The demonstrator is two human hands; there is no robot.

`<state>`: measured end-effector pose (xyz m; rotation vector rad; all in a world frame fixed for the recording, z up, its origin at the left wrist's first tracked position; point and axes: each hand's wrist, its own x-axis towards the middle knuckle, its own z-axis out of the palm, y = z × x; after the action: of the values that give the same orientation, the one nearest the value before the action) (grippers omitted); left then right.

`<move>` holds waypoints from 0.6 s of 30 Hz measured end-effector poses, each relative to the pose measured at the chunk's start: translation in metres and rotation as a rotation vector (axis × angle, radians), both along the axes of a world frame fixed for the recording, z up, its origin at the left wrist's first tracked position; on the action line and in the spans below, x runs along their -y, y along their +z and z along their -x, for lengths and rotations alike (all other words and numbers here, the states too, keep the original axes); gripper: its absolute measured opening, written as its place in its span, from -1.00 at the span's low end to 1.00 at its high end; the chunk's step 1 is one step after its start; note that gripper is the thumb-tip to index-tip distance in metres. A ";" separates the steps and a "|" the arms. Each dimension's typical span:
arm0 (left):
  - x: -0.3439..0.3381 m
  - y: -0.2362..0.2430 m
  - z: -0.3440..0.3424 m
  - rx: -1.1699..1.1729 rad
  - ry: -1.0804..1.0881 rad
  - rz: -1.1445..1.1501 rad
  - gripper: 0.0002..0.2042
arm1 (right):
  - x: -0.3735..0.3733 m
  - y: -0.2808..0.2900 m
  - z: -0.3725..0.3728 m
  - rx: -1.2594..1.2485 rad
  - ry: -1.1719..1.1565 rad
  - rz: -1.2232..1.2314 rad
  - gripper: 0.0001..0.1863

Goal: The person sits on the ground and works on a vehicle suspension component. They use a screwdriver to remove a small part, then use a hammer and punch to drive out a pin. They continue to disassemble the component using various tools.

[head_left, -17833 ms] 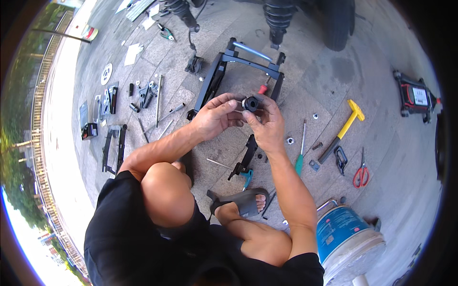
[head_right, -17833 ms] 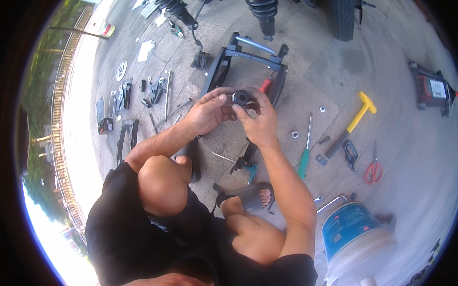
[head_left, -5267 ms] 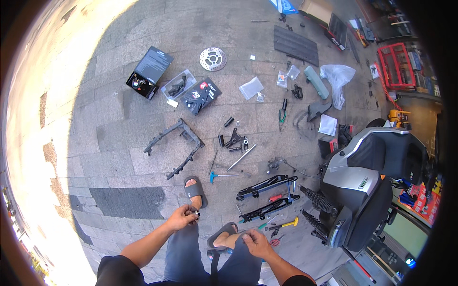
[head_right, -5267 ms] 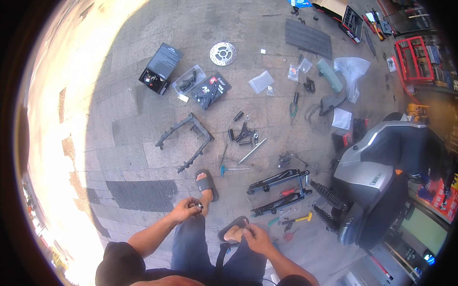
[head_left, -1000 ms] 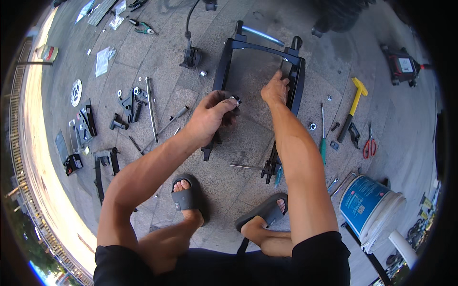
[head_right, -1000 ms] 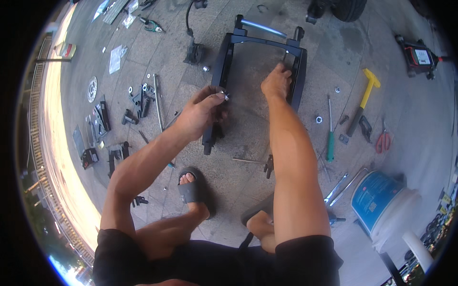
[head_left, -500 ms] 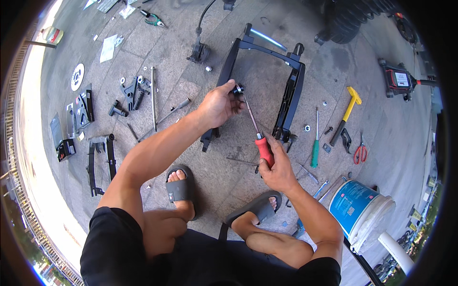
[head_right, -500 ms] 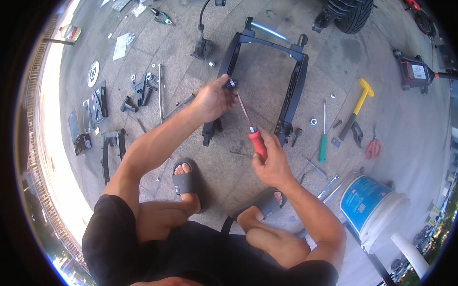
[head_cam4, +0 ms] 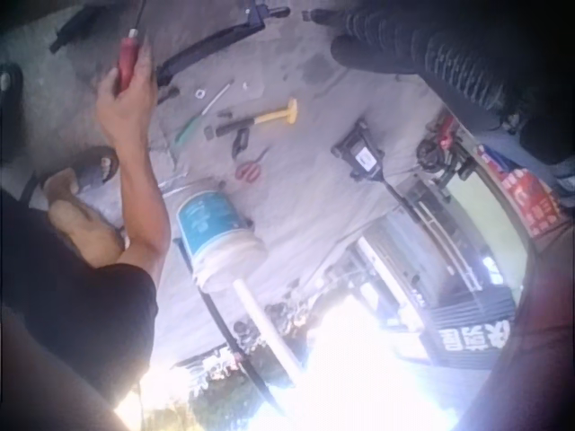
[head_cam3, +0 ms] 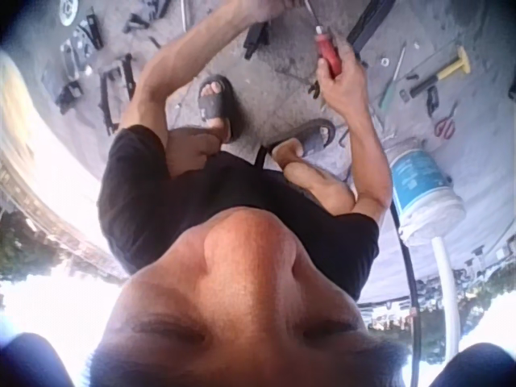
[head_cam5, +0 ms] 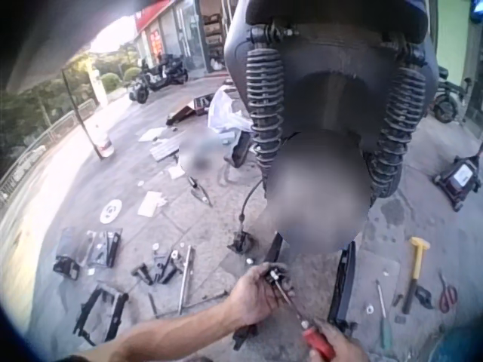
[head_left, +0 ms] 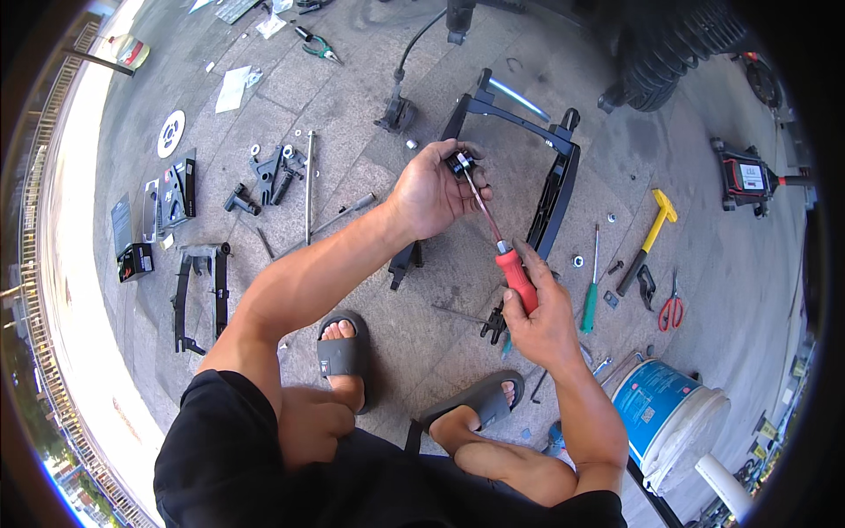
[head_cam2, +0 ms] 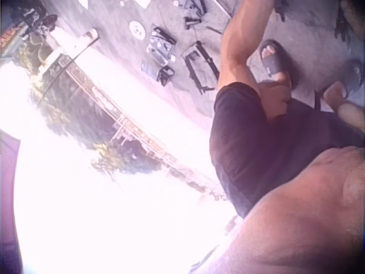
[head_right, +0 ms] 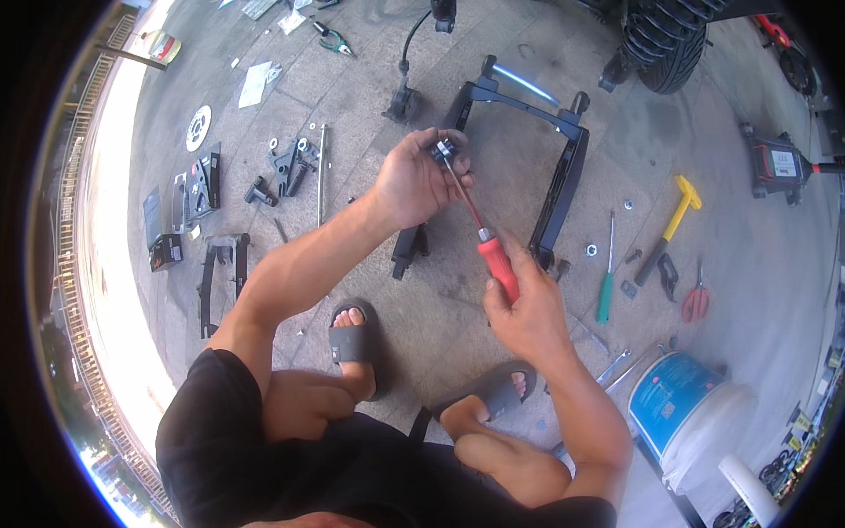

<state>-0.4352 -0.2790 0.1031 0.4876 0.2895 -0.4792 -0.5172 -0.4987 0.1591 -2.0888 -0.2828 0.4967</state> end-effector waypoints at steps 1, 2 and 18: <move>0.000 0.002 0.001 -0.012 0.022 -0.031 -0.66 | -0.001 0.002 0.000 0.057 0.016 0.005 -0.39; 0.000 0.005 0.002 -0.006 0.041 -0.046 -0.66 | -0.002 0.004 0.000 0.113 0.031 0.010 -0.39; 0.029 0.011 0.012 0.080 0.322 -0.398 -0.74 | -0.004 0.010 0.014 0.022 -0.003 -0.060 -0.44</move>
<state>-0.4473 -0.3077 0.1138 0.8300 0.3805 -0.0844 -0.5313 -0.4943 0.1695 -2.0372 -0.3040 0.4585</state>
